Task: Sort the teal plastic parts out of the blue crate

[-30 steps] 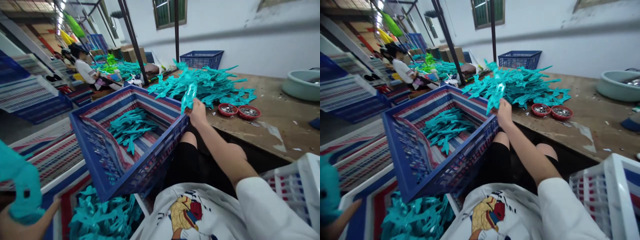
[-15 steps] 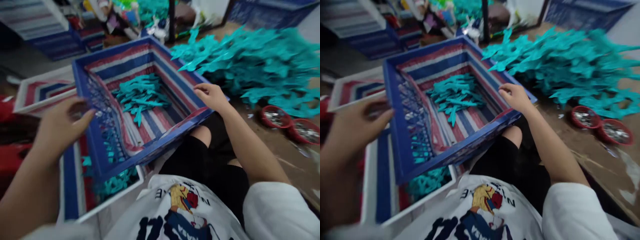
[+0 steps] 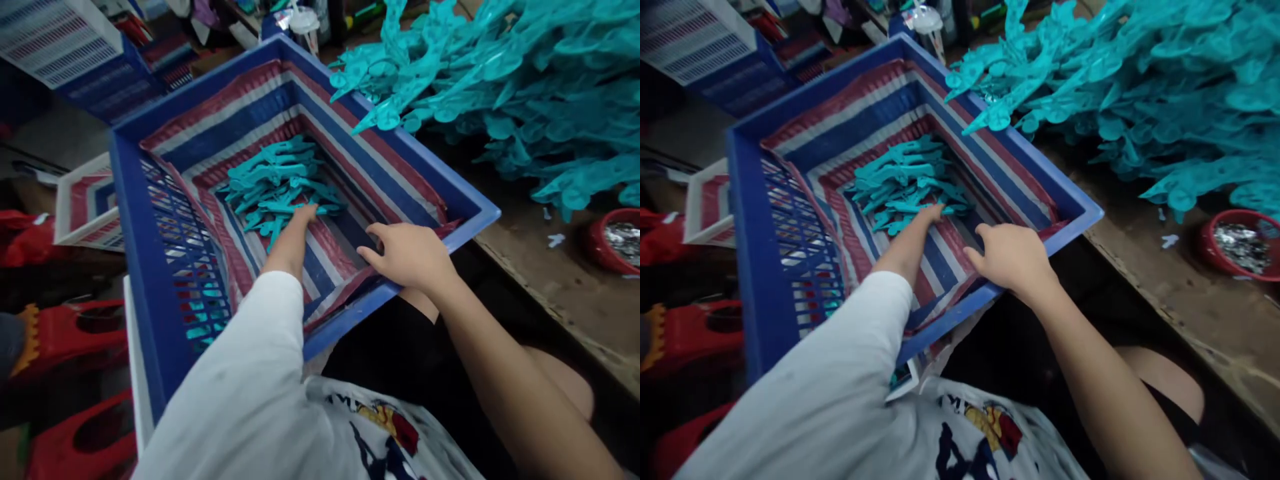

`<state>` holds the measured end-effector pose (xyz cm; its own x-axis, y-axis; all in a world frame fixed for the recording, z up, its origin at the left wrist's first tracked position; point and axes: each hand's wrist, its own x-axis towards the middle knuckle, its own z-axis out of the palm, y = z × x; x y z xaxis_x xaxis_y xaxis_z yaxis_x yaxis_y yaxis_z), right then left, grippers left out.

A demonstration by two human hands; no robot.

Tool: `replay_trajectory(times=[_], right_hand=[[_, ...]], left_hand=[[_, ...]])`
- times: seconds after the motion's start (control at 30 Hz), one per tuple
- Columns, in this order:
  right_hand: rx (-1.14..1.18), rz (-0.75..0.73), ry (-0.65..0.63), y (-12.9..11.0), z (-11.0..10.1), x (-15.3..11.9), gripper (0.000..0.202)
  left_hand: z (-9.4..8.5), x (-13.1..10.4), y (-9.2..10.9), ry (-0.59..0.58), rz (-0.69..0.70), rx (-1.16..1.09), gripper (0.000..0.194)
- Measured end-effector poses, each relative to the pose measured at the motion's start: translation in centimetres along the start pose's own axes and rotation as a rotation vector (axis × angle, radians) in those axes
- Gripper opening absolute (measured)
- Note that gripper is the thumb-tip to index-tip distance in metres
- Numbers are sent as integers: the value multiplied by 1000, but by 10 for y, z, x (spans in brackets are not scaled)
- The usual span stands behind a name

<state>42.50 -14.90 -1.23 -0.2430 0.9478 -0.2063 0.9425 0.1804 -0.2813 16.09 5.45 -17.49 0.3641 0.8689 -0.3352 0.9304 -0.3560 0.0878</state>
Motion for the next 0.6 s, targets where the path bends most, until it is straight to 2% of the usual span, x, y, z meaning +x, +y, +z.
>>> replay_trajectory(times=[0.07, 0.13, 0.23, 0.33, 0.4, 0.5, 0.53, 0.6], right_hand=[[-14, 4, -3, 0, 0, -1, 46], [-23, 3, -2, 0, 0, -2, 44], [-37, -34, -8, 2, -1, -1, 43], [-75, -90, 20, 3, 1, 1, 49], [-86, -125, 66, -1, 3, 5, 65], [-52, -222, 157, -18, 7, 17, 99], [-19, -276, 174, -26, 8, 22, 101], [78, -386, 177, -45, 13, 29, 93]], left_hand=[[24, 15, 3, -56, -92, 81, 40], [37, 21, 1, -93, -105, 141, 28], [34, 10, -6, -107, 4, 188, 26], [5, -24, -5, -32, 139, 216, 38], [-23, -57, 1, 86, 250, 255, 40], [-66, -116, 12, 347, 416, 342, 34], [-80, -136, 14, 448, 432, 358, 32], [-103, -177, 17, 683, 351, 313, 32]])
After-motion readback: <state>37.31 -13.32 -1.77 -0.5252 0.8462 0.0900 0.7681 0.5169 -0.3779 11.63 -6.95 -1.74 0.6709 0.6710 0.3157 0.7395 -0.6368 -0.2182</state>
